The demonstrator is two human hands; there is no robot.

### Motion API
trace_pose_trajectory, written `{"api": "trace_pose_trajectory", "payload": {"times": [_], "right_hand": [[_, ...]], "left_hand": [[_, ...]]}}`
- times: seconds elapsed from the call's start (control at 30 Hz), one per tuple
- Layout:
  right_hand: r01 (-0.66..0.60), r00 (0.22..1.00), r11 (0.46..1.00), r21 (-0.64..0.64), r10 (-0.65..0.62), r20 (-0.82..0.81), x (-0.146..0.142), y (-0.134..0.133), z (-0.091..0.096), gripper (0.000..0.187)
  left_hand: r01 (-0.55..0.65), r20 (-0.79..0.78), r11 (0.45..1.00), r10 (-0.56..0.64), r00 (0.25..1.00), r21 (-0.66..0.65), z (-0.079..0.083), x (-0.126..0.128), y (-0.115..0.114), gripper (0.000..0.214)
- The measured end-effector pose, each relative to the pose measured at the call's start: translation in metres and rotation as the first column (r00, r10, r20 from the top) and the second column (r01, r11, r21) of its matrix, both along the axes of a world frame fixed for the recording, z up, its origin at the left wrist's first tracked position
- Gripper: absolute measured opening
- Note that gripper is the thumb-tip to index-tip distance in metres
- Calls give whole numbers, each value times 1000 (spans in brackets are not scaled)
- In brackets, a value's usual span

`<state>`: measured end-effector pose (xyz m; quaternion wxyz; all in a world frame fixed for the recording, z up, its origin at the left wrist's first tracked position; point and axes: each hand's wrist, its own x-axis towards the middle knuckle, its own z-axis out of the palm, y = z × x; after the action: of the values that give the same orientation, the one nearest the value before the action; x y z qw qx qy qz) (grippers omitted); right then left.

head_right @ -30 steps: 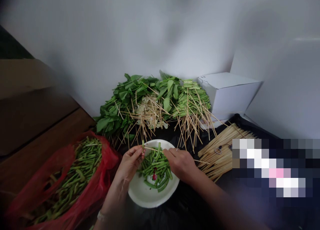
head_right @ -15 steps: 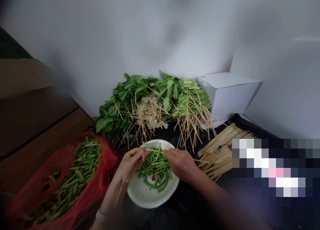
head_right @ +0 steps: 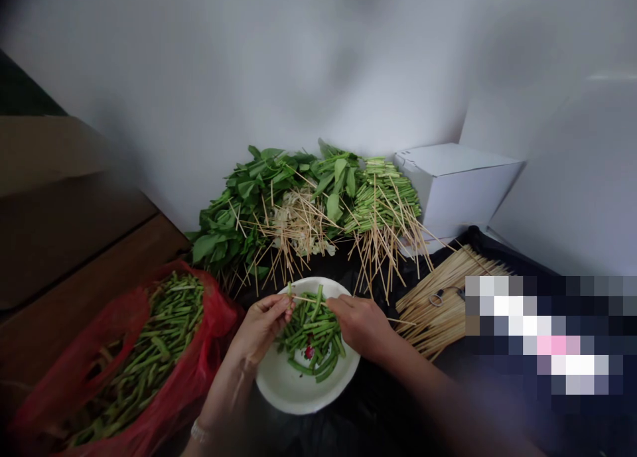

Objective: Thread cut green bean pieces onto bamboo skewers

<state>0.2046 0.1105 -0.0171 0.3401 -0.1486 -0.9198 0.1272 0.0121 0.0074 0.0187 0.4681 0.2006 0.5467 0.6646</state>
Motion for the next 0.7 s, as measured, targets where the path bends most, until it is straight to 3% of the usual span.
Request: {"api": "trace_pose_trajectory", "payload": {"times": [0.27,0.43,0.7], "right_hand": [[29,997,996,80,-23,-68,-1,-5,4,26],[73,994,992,99,-64,-92,-1,-5,2,25],[122,991,964,235,-104,-87,-1,-6,4,26]], "left_hand": [[-150,171,986,137,976,66,8,18,3,34],[-168,229,982,144,963,88,7,25,6,27],[20,57,997,-25,998,78,1,46,10,20]]}}
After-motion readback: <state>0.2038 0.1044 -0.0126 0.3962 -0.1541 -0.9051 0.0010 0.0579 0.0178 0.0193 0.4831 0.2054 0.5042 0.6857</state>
